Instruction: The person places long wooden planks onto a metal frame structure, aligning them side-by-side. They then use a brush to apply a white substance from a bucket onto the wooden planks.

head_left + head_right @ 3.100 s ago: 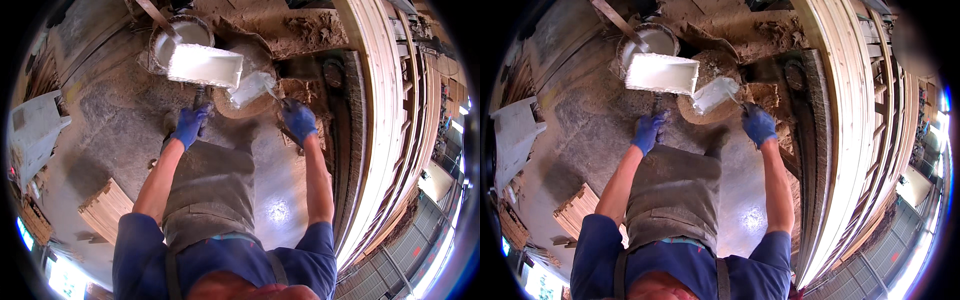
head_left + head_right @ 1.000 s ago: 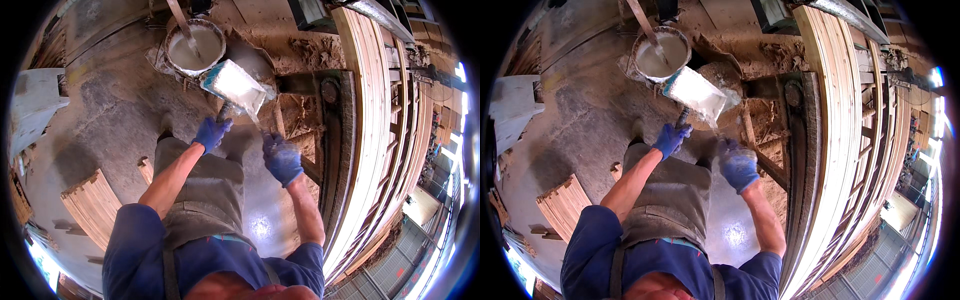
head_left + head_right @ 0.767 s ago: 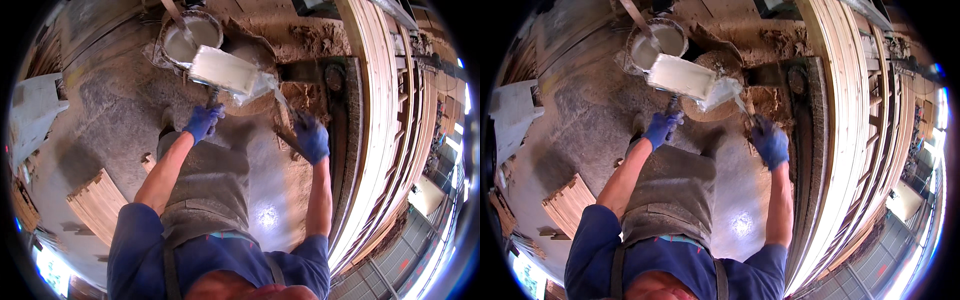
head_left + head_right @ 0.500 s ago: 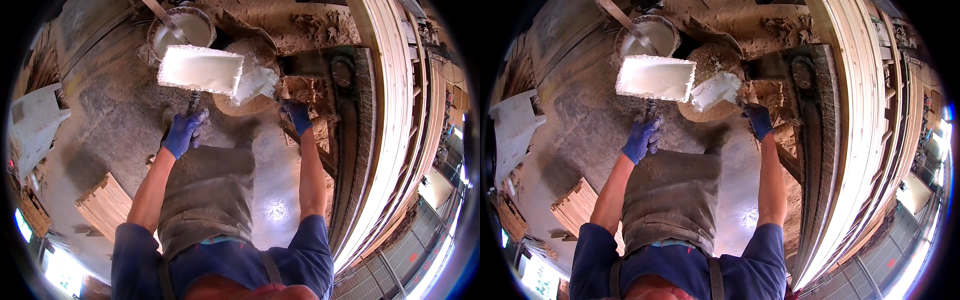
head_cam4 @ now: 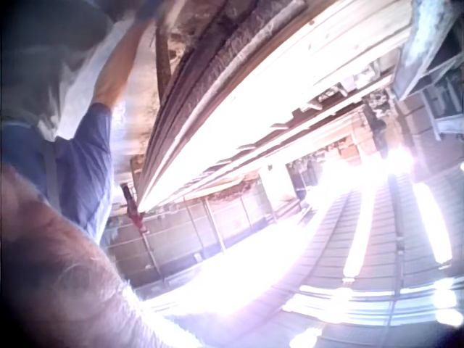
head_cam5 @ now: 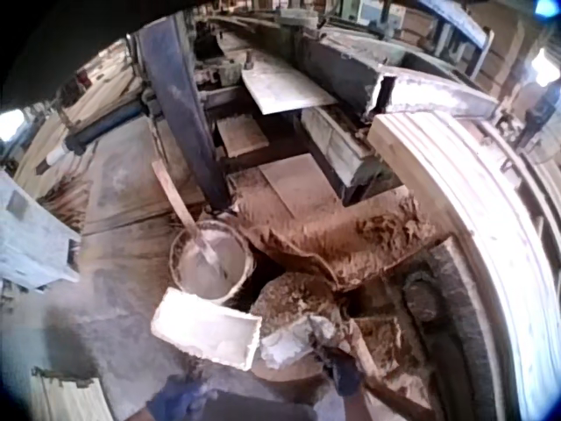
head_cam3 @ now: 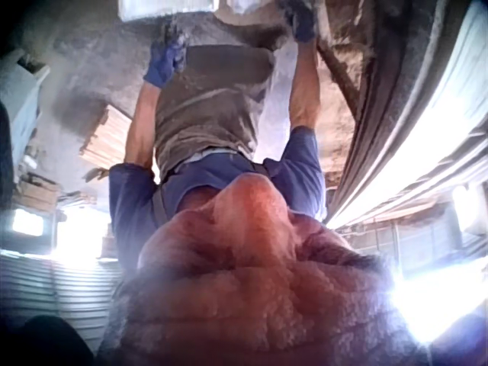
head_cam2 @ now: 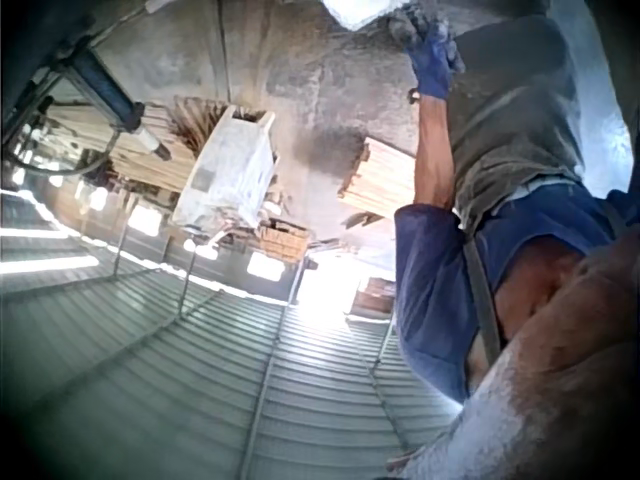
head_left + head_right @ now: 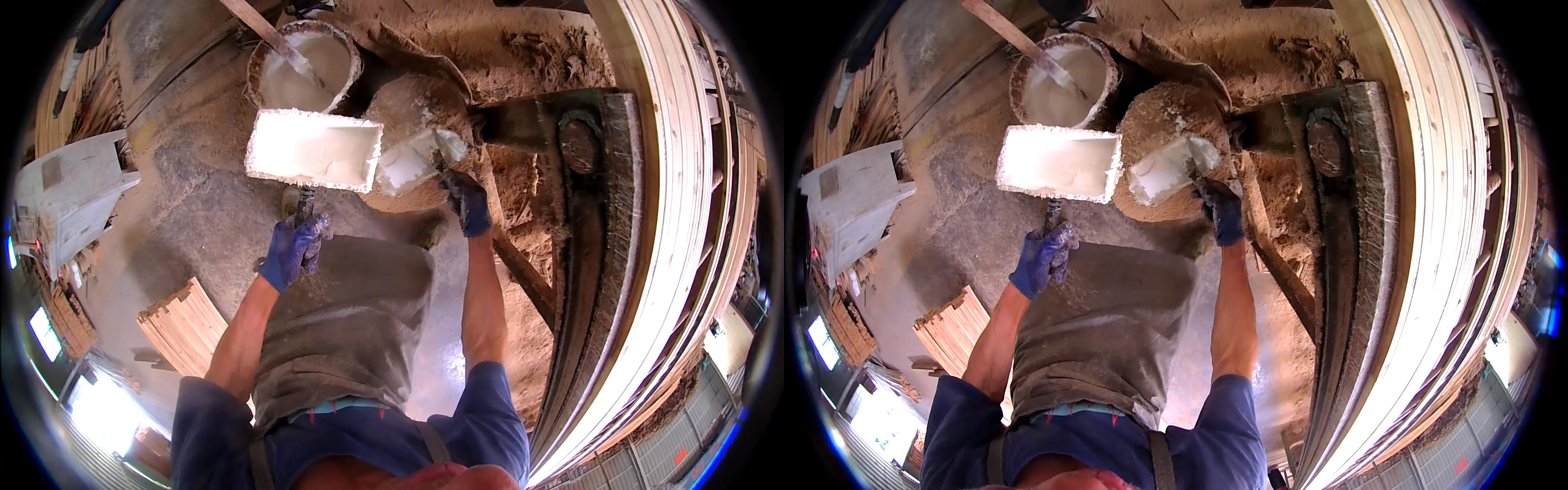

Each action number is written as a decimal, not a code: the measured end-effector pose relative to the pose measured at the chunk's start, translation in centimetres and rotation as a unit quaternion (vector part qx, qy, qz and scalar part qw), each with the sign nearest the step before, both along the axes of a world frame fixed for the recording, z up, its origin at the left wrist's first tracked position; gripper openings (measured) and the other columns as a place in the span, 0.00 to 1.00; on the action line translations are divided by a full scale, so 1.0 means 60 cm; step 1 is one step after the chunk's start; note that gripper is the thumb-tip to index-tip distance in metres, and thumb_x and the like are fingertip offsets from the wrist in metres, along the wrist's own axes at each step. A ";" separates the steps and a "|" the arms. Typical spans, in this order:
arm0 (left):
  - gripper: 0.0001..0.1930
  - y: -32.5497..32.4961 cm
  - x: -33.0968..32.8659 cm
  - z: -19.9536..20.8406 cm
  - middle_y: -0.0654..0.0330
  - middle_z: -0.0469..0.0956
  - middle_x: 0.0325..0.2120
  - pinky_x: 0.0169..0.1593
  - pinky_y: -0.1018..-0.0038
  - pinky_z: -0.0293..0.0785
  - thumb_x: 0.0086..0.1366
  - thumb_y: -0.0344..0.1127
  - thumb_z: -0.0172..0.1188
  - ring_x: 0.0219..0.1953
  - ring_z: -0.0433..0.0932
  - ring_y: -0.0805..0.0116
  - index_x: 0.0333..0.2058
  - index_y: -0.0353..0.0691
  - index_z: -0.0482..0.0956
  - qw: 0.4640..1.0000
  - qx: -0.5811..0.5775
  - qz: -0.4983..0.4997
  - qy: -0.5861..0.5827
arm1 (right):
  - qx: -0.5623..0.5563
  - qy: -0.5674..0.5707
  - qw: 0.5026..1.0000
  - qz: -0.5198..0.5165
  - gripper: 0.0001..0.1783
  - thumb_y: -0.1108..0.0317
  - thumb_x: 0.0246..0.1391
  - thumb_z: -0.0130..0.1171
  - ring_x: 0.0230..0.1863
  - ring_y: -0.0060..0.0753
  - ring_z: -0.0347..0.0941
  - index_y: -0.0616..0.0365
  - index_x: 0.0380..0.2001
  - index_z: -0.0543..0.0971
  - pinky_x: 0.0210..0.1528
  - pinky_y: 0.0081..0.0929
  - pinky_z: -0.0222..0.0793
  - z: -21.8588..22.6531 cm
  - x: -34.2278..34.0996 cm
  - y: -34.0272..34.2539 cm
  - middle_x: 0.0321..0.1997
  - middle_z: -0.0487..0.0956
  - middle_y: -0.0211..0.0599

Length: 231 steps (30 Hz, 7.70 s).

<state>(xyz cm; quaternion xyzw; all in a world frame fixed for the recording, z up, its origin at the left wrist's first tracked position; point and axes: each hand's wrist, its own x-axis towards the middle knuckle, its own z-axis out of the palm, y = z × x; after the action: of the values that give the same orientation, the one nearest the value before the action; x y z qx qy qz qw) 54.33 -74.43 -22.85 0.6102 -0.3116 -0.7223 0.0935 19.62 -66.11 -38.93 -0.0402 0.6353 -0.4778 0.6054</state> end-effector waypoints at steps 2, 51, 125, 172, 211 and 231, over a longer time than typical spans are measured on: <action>0.10 0.012 -0.008 -0.004 0.69 0.67 0.13 0.13 0.75 0.59 0.68 0.40 0.59 0.10 0.61 0.78 0.36 0.38 0.78 0.999 0.014 0.035 -0.009 | -0.030 0.015 0.999 0.012 0.16 0.66 0.61 0.57 0.15 0.12 0.59 0.60 0.50 0.79 0.16 0.14 0.52 0.038 0.002 0.005 0.30 0.83 0.34; 0.13 -0.038 0.050 -0.001 0.65 0.72 0.19 0.12 0.77 0.61 0.68 0.43 0.59 0.12 0.61 0.81 0.34 0.37 0.77 1.000 0.029 0.009 0.004 | 0.090 0.042 0.993 0.062 0.14 0.64 0.60 0.56 0.12 0.14 0.58 0.56 0.45 0.82 0.14 0.16 0.51 0.001 0.046 0.074 0.27 0.81 0.31; 0.11 -0.018 0.059 -0.025 0.63 0.75 0.22 0.12 0.77 0.60 0.68 0.40 0.59 0.12 0.62 0.82 0.39 0.38 0.77 0.996 0.061 0.047 0.040 | 0.099 0.195 0.937 0.273 0.12 0.64 0.57 0.59 0.18 0.20 0.67 0.64 0.34 0.83 0.21 0.25 0.63 0.093 0.010 0.002 0.23 0.81 0.33; 0.17 0.028 0.010 -0.013 0.70 0.63 0.11 0.14 0.75 0.60 0.67 0.49 0.61 0.09 0.60 0.77 0.32 0.39 0.78 0.998 0.021 0.006 -0.054 | -0.074 -0.022 0.996 -0.040 0.14 0.64 0.63 0.57 0.19 0.14 0.65 0.60 0.47 0.80 0.19 0.17 0.61 0.045 0.124 0.080 0.34 0.83 0.32; 0.12 -0.045 0.084 0.015 0.61 0.77 0.24 0.12 0.80 0.61 0.66 0.41 0.61 0.13 0.63 0.83 0.38 0.37 0.78 0.994 0.010 0.049 0.097 | 0.047 0.455 0.633 0.624 0.35 0.31 0.49 0.58 0.38 0.49 0.79 0.57 0.30 0.84 0.47 0.39 0.72 0.125 0.044 -0.235 0.33 0.83 0.47; 0.15 0.024 0.002 -0.027 0.67 0.70 0.14 0.12 0.76 0.58 0.65 0.45 0.64 0.08 0.61 0.78 0.32 0.36 0.80 0.992 0.058 -0.022 0.113 | -0.018 0.162 0.984 0.071 0.14 0.67 0.62 0.56 0.14 0.14 0.66 0.66 0.45 0.80 0.15 0.15 0.56 0.458 0.181 -0.017 0.26 0.82 0.35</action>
<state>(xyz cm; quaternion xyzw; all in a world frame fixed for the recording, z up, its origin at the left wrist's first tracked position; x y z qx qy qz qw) 54.46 -72.99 -24.47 0.5226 -0.2695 -0.8052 0.0765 30.50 -67.14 -11.42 -0.1732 0.7120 -0.4318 0.5260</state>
